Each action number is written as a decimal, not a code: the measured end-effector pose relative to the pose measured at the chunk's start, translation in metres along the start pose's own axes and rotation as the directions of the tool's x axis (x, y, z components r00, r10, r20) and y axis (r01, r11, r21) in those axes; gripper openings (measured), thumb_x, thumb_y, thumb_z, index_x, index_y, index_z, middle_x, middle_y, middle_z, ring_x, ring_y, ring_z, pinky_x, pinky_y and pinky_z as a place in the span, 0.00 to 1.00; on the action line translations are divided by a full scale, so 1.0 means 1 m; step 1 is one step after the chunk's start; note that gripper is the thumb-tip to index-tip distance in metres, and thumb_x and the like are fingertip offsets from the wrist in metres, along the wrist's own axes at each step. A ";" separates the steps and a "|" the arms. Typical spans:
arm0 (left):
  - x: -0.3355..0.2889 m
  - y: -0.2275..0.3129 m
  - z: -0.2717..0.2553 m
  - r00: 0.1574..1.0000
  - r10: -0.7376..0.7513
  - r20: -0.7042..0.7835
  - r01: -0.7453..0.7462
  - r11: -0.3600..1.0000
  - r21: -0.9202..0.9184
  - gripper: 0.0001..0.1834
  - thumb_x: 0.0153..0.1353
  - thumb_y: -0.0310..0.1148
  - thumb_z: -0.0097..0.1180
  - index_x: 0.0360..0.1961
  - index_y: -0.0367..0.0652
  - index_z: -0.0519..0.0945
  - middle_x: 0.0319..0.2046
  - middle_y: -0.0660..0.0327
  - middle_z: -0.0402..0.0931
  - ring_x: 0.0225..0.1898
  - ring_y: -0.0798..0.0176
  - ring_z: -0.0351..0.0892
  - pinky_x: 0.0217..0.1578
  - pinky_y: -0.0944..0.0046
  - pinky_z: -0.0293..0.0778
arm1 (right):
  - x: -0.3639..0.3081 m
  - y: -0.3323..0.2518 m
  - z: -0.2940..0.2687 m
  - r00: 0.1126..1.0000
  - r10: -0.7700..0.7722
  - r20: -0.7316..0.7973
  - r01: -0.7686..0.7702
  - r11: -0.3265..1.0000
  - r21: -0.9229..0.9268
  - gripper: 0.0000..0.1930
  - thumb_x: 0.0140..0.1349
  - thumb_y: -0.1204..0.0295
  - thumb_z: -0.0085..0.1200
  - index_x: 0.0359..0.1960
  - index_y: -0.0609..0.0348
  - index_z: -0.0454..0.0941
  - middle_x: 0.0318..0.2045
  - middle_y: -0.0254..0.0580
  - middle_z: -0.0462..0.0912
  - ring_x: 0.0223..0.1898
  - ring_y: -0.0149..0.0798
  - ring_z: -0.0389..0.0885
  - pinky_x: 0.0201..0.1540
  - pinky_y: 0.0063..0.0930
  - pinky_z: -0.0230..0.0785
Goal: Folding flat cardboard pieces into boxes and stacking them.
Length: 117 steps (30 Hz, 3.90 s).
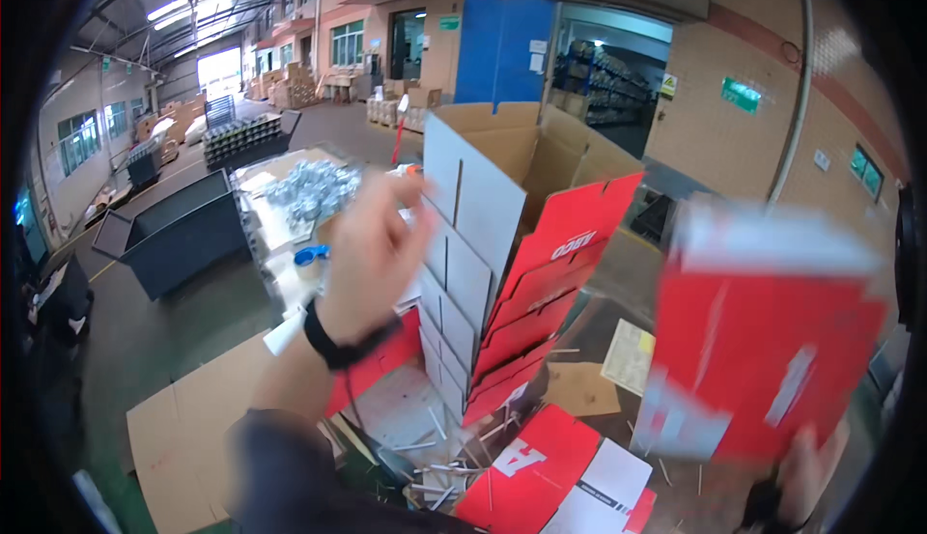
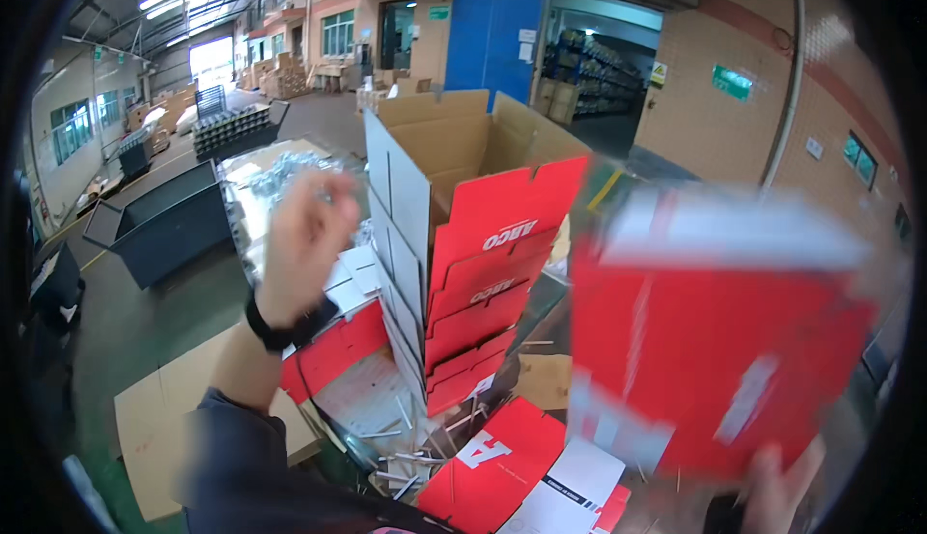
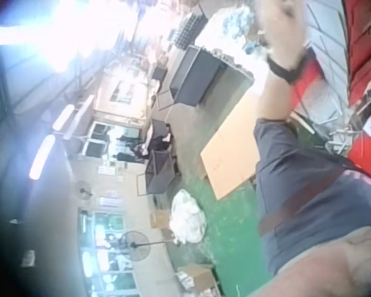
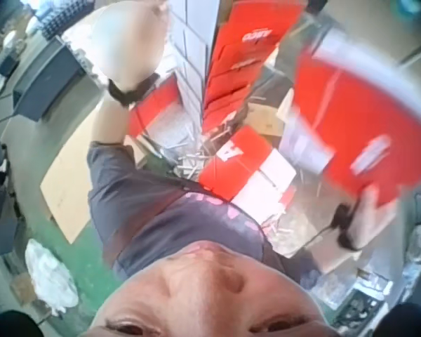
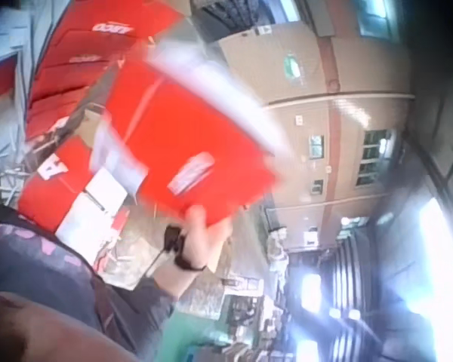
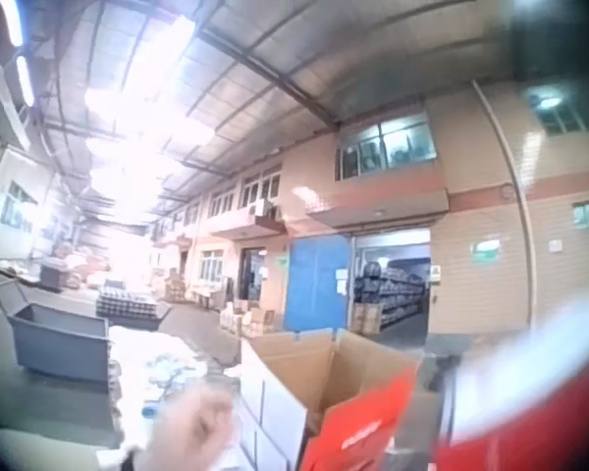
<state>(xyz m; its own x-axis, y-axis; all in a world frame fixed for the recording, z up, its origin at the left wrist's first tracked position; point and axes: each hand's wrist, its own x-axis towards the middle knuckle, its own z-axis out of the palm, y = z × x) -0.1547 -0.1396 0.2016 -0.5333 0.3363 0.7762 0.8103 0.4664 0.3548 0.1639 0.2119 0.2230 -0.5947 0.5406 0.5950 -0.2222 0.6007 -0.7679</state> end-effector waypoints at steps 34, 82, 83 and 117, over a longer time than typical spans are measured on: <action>-0.338 -0.061 0.321 0.240 -0.127 0.962 0.935 0.298 -0.194 0.35 0.73 0.48 0.44 0.67 0.27 0.57 0.63 0.42 0.67 0.65 0.52 0.66 0.64 0.59 0.61 | -0.241 0.301 0.038 0.293 0.953 -0.080 -0.615 0.123 -0.779 0.46 0.63 0.41 0.51 0.61 0.81 0.62 0.58 0.76 0.71 0.61 0.67 0.71 0.63 0.46 0.65; -0.130 0.081 0.137 0.912 0.362 0.195 -0.274 0.888 -0.369 0.23 0.52 0.34 0.69 0.46 0.45 0.73 0.20 0.70 0.67 0.35 0.61 0.70 0.43 0.56 0.57 | -0.135 0.119 0.048 0.902 -0.390 0.183 0.431 0.818 -0.382 0.16 0.64 0.50 0.55 0.41 0.48 0.80 0.46 0.37 0.84 0.53 0.46 0.71 0.56 0.42 0.57; -0.128 0.082 0.135 0.906 0.383 0.179 -0.309 0.889 -0.337 0.23 0.51 0.34 0.69 0.47 0.45 0.73 0.18 0.71 0.66 0.35 0.62 0.70 0.43 0.55 0.57 | -0.132 0.117 0.045 0.880 -0.407 0.247 0.476 0.755 -0.452 0.15 0.65 0.52 0.55 0.41 0.47 0.80 0.46 0.38 0.84 0.54 0.47 0.70 0.58 0.44 0.56; -0.142 0.044 0.139 0.536 0.783 0.316 -0.458 0.584 -0.670 0.50 0.46 0.84 0.36 0.51 0.53 0.79 0.54 0.65 0.77 0.54 0.57 0.70 0.54 0.48 0.55 | -0.122 0.096 0.066 0.971 -0.111 0.209 0.191 0.890 -0.414 0.35 0.47 0.80 0.59 0.62 0.45 0.70 0.59 0.41 0.75 0.47 0.47 0.80 0.51 0.37 0.69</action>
<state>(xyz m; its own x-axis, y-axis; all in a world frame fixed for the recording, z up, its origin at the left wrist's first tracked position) -0.0772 -0.0526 0.0347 0.2722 0.8037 0.5292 0.8802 -0.4302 0.2007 0.1641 0.1644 0.0610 -0.7148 0.3348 0.6140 0.0081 0.8819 -0.4714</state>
